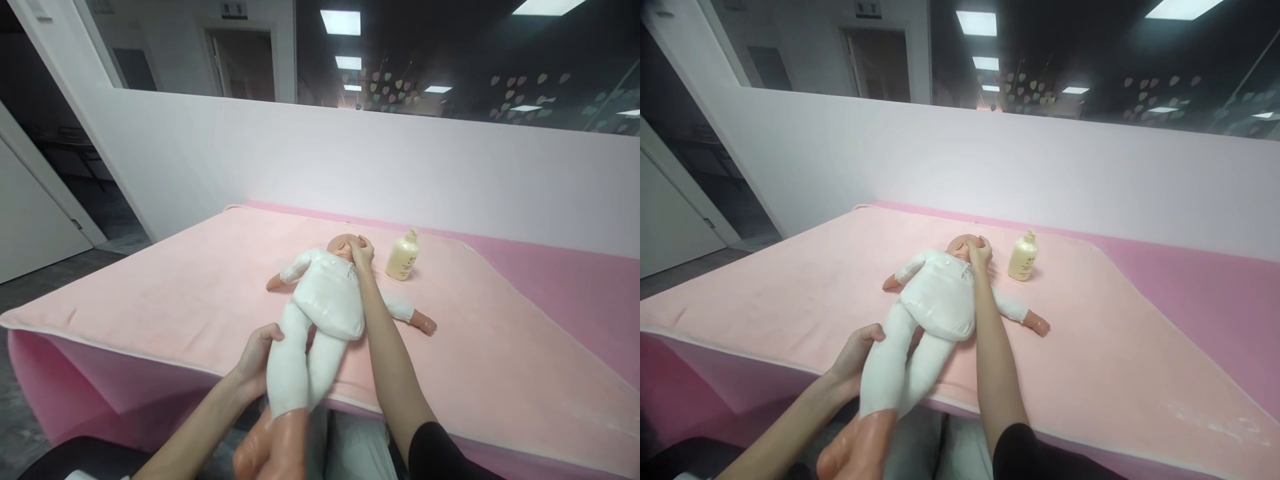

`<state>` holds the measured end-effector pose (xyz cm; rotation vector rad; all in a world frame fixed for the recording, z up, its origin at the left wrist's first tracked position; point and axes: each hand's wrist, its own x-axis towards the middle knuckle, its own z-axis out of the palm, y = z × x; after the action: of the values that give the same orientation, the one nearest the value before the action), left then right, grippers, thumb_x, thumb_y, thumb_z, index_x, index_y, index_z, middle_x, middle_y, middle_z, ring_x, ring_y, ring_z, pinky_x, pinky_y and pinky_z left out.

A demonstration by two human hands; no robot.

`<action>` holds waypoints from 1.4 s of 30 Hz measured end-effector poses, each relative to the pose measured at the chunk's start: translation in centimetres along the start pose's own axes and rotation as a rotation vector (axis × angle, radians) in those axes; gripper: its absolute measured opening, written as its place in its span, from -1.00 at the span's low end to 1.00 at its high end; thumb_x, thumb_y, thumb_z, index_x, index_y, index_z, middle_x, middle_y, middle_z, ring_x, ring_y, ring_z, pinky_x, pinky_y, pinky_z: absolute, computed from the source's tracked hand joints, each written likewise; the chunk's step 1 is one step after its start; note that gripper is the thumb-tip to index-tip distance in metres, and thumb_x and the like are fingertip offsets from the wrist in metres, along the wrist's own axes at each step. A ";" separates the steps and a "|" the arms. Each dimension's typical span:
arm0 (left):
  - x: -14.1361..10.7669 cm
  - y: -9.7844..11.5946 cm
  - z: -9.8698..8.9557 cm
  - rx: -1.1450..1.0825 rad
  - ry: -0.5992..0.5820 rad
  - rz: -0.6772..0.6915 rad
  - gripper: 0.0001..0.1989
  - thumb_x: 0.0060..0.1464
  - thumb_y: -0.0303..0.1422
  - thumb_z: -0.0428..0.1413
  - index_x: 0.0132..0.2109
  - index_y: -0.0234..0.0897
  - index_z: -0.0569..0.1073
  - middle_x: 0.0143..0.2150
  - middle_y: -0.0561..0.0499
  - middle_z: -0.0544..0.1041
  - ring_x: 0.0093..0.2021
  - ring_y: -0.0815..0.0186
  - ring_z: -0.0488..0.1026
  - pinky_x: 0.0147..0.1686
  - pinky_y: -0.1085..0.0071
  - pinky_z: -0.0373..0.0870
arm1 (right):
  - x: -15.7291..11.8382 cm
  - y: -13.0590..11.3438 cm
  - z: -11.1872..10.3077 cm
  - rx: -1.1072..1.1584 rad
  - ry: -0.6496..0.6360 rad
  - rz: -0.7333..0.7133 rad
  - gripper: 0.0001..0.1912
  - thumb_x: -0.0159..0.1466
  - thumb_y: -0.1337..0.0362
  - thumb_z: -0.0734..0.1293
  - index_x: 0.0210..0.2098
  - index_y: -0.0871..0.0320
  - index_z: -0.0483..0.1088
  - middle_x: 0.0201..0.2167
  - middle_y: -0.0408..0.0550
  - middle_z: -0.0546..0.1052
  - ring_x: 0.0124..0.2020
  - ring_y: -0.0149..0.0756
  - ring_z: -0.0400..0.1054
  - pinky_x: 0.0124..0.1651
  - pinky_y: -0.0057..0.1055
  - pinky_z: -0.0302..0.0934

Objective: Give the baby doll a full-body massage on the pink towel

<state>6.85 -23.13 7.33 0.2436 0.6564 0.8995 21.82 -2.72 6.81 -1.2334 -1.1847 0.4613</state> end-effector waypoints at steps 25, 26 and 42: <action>2.8 1.3 -1.9 1.064 0.452 1.189 -0.51 0.04 -0.38 -0.01 0.16 -0.14 0.30 0.23 -0.06 0.29 0.21 0.14 0.23 0.14 0.16 0.24 | 5.6 5.4 0.4 0.196 -0.127 0.066 -0.52 0.13 0.01 0.32 -0.05 0.18 0.35 0.05 0.09 0.40 0.08 -0.17 0.26 0.15 -0.21 0.13; 3.5 2.1 -0.9 1.167 0.449 1.250 -0.55 0.07 -0.37 -0.02 0.14 -0.16 0.32 0.20 -0.06 0.33 0.21 0.15 0.24 0.16 0.15 0.21 | 5.6 5.4 0.3 0.137 -0.128 0.029 -0.51 0.17 -0.01 0.28 -0.03 0.18 0.34 0.06 0.11 0.39 0.09 -0.16 0.24 0.17 -0.19 0.11; 17.1 6.9 1.7 1.809 0.650 0.877 -0.43 0.24 -0.15 -0.27 0.21 -0.46 0.21 0.06 -0.28 0.47 0.08 0.04 0.39 0.07 0.20 0.17 | 4.2 1.6 -5.0 -0.084 -0.242 -0.303 -0.39 0.35 0.05 0.03 0.29 0.24 0.00 0.29 0.12 0.10 0.30 -0.23 -0.02 0.30 -0.20 -0.08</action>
<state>11.08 -5.32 4.56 2.0277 1.9438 0.9303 28.31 -1.13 7.84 -1.0651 -1.5834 0.3425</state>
